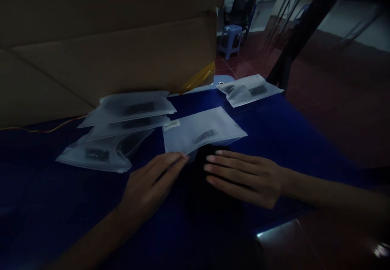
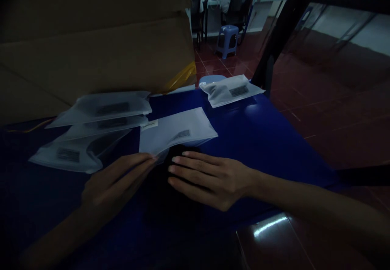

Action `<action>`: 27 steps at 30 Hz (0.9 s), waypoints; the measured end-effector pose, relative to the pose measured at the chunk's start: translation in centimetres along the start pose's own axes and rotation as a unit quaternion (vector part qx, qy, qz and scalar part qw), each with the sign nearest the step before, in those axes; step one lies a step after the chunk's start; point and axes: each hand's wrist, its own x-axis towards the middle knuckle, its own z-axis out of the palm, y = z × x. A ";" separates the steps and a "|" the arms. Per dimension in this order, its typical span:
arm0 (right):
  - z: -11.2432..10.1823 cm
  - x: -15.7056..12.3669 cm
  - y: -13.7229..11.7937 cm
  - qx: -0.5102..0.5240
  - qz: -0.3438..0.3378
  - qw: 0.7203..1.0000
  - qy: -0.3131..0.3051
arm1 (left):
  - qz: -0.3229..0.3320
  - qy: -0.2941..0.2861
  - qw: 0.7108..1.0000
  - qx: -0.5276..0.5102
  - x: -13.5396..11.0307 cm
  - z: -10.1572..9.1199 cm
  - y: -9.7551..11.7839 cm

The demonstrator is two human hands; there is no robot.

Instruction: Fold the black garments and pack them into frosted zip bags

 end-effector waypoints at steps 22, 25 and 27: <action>1.6 -1.3 0.8 0.023 0.155 0.975 -0.158 | 0.028 -0.067 0.997 0.041 -0.5 0.4 -0.6; 1.8 -1.6 0.6 -0.032 0.146 0.976 -0.159 | 0.024 -0.088 0.995 0.036 -0.9 0.3 -1.1; 1.9 -1.8 0.5 -0.065 0.140 0.979 -0.136 | -0.011 -0.087 0.996 -0.002 -1.3 0.3 -1.1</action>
